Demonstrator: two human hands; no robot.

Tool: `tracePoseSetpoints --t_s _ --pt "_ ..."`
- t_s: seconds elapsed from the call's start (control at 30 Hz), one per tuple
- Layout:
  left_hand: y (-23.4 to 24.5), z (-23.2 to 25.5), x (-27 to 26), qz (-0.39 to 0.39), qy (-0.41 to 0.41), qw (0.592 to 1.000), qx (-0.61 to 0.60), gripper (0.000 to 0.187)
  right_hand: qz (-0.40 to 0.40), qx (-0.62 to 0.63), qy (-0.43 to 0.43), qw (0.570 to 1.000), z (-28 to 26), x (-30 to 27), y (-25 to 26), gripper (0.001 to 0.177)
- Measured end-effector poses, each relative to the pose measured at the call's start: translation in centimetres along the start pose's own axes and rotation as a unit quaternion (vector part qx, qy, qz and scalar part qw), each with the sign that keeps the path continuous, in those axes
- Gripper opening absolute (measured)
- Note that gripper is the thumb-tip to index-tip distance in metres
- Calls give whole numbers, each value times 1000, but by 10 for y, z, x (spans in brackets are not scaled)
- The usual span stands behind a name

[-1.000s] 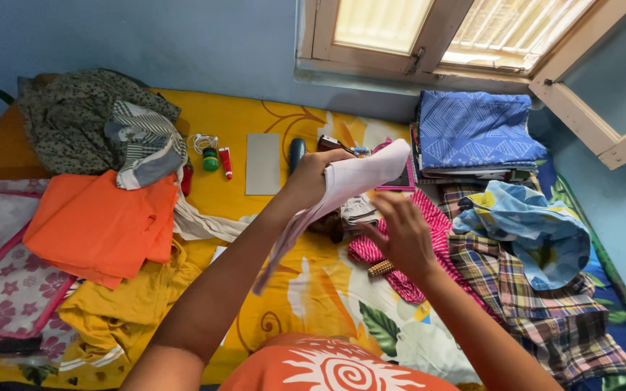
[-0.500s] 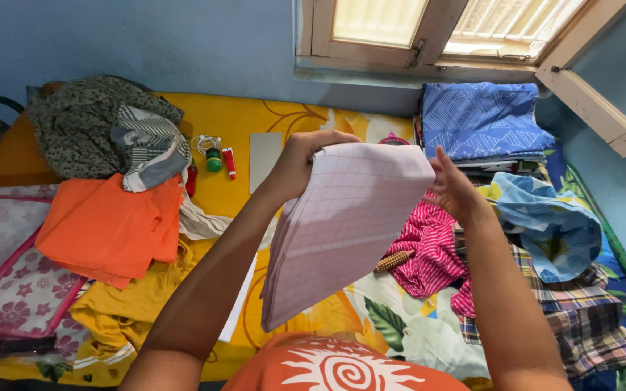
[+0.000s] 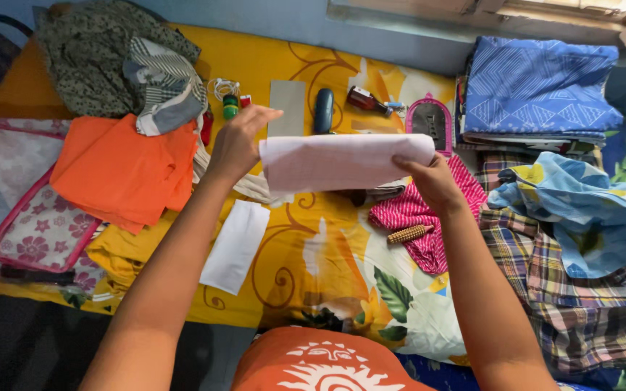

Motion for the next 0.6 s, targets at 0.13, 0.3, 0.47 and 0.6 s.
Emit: tracePoseSetpoints --t_s 0.13,0.3,0.47,0.6 --pt "-33 -65 -86 -4 20 994 109 36 -22 -14 -119 993 118 -31 -21 31" --pt "-139 -145 -271 -204 186 941 194 44 -71 -85 -239 965 300 -115 -44 31" --pt "-212 -176 -464 -294 510 806 57 25 -117 -188 -374 901 408 -208 -52 47" --pt "-248 -186 -490 -183 550 815 -7 37 -43 -190 -393 899 406 -210 -34 61"
Point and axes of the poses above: each hand's wrist, its own x-axis towards the middle knuckle, its own y-axis out of the back of the hand, z = x × y, the point moved 10 cm from there along x, towards the middle knuckle, and after that the axes turned 12 degrees about -x, right-handed, at the moved point
